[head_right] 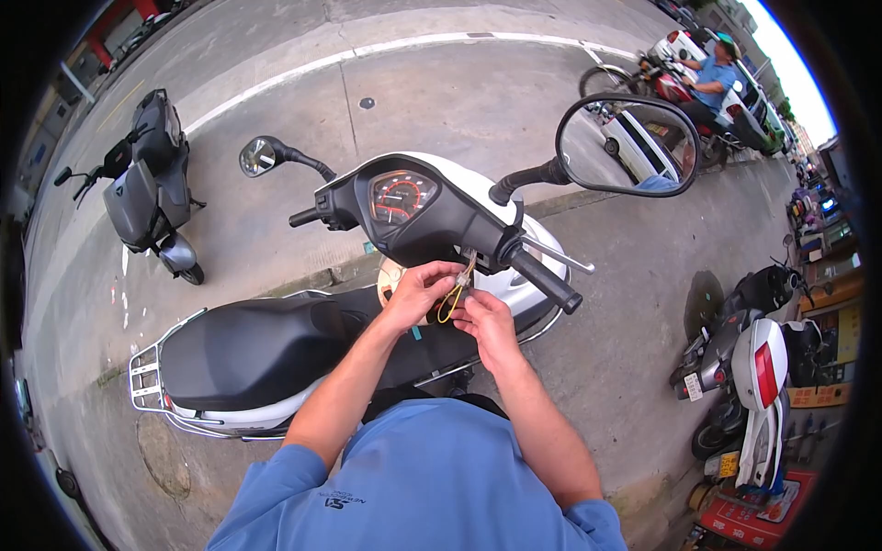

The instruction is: Retrieving motorcycle parts and handling a key in a repair shop environment.

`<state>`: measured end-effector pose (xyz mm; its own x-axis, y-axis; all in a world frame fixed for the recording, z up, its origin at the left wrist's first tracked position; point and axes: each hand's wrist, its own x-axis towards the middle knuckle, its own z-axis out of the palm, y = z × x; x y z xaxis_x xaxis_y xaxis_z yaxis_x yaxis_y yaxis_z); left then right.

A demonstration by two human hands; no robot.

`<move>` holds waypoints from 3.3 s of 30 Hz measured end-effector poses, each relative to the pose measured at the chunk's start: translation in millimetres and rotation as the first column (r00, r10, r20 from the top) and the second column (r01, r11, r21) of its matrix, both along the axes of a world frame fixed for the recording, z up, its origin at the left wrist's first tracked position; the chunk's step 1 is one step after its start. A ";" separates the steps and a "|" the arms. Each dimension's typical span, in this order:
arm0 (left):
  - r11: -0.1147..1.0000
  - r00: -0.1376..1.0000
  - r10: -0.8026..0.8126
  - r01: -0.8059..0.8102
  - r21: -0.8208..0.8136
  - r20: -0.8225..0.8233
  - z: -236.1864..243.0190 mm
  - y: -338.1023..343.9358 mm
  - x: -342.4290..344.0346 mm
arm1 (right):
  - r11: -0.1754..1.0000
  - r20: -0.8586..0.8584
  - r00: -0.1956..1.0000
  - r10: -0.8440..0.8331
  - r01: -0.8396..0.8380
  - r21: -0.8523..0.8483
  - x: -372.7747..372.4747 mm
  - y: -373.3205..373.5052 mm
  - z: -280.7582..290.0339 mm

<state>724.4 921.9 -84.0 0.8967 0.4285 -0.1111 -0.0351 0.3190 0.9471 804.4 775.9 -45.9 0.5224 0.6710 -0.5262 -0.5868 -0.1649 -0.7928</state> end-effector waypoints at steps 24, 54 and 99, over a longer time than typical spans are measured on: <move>0.993 0.997 0.034 -0.027 0.114 -0.067 4.1 -5.1 2.3 | 0.994 0.074 0.995 -0.070 0.064 0.084 3.8 -2.0 -21.4; 0.981 0.988 0.157 -0.154 0.116 -0.013 23.7 -12.6 -2.4 | 1.000 0.154 0.988 0.024 -0.023 -0.003 -31.5 -11.1 8.2; 0.986 0.990 0.140 -0.138 -0.097 0.015 39.0 -31.6 1.7 | 0.990 0.282 0.949 -0.138 0.124 0.068 -15.3 -6.4 20.4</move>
<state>726.1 890.3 -45.0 0.8320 0.5371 -0.1392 -0.1051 0.3989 0.9110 789.1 769.5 -25.5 0.7310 0.6075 -0.3108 -0.3488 -0.0588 -0.9353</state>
